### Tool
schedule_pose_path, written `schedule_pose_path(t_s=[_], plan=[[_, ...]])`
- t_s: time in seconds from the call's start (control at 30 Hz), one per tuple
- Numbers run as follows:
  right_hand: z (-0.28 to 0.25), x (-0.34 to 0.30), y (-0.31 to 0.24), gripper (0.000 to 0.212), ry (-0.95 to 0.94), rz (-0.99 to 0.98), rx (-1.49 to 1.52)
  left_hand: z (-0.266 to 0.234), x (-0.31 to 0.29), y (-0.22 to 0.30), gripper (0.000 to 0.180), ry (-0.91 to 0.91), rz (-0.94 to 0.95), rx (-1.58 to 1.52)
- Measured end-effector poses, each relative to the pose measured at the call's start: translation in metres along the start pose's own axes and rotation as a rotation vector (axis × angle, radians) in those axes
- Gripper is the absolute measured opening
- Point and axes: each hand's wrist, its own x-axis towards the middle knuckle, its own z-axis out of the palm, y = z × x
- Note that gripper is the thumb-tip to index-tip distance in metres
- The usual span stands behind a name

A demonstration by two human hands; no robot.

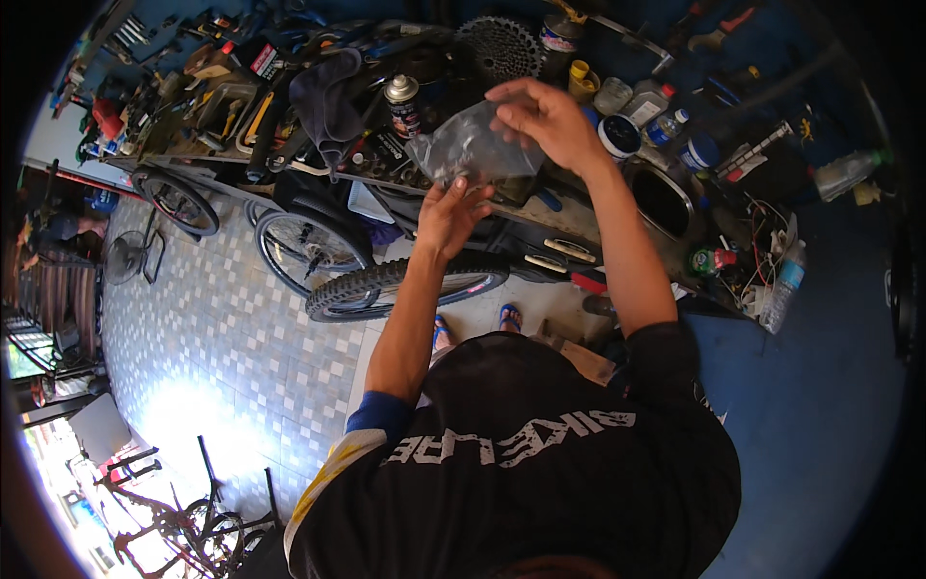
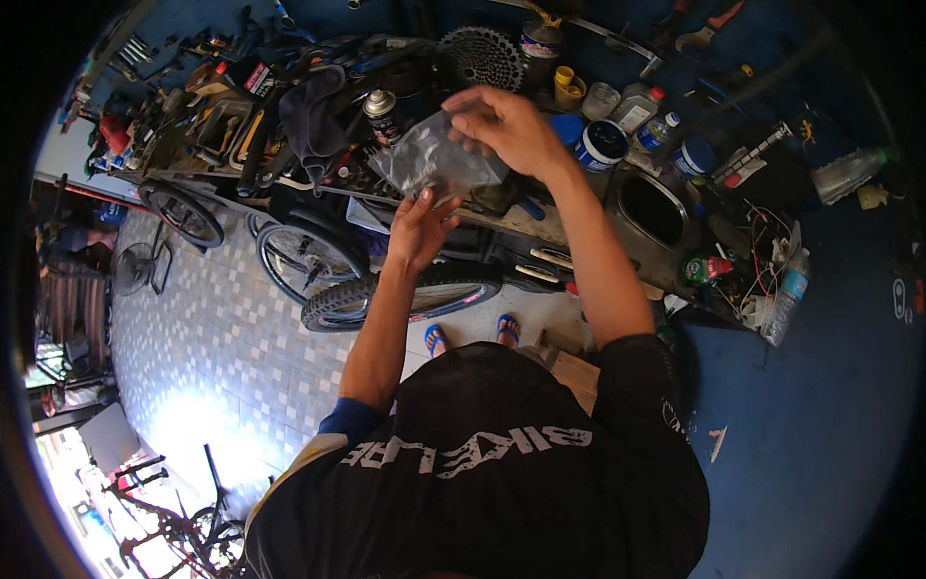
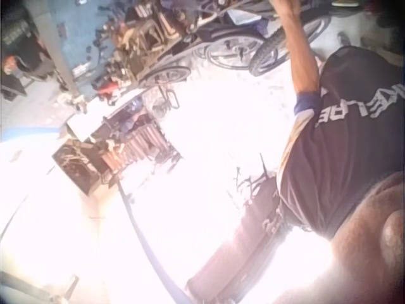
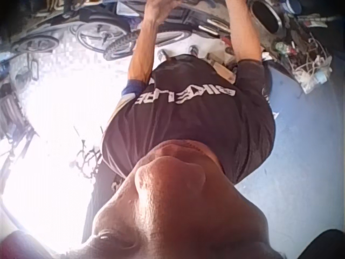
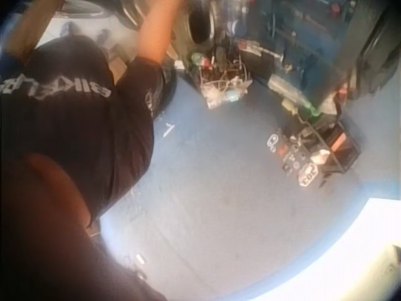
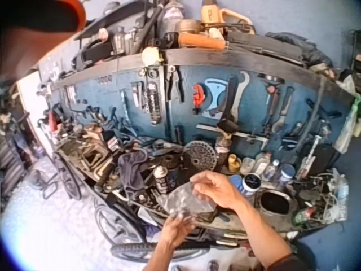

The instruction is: The person handles a bicycle wheel, removes a bearing from a plastic bag, and uses a metal tool to manipulate the bearing. They wipe the tool with a cloth and inspect the wheel hub and bearing components.

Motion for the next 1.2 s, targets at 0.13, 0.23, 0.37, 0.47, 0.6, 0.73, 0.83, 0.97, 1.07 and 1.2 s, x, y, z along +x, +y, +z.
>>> schedule_pose_path(t_s=[0.13, 0.23, 0.37, 0.47, 0.6, 0.73, 0.83, 0.97, 1.07, 1.2], plan=[[0.002, -0.054, 0.063, 0.037, 0.081, 0.202, 0.226, -0.002, -0.02, -0.022, 0.025, 0.14, -0.005, 0.07], [-0.004, -0.084, 0.105, 0.026, 0.198, 0.311, 0.323, 0.001, -0.029, -0.032, 0.028, 0.231, -0.047, 0.22], [-0.016, -0.099, 0.131, 0.025, 0.358, 0.275, 0.334, 0.005, -0.024, -0.043, 0.028, 0.282, -0.094, 0.278], [-0.026, -0.101, 0.127, 0.035, 0.387, 0.235, 0.2, 0.008, -0.013, -0.055, 0.027, 0.269, -0.081, 0.232], [-0.054, -0.1, 0.128, 0.044, 0.294, 0.137, 0.184, 0.014, 0.0, -0.072, 0.022, 0.187, -0.051, 0.104], [-0.073, -0.098, 0.121, 0.041, 0.121, 0.019, 0.419, 0.039, 0.0, -0.083, 0.027, 0.079, 0.02, -0.113], [-0.079, -0.098, 0.112, 0.04, 0.15, 0.07, 0.618, 0.066, 0.0, -0.07, 0.034, 0.011, 0.016, -0.273], [-0.086, -0.09, 0.102, 0.027, 0.125, 0.081, 0.508, 0.065, 0.011, -0.056, 0.04, 0.015, 0.068, -0.16], [-0.088, -0.081, 0.095, 0.014, 0.163, 0.031, 0.382, 0.057, 0.02, -0.049, 0.042, 0.026, 0.063, -0.04], [-0.09, -0.064, 0.08, 0.013, 0.279, -0.005, 0.224, 0.05, 0.03, -0.037, 0.048, -0.037, -0.01, -0.017]])
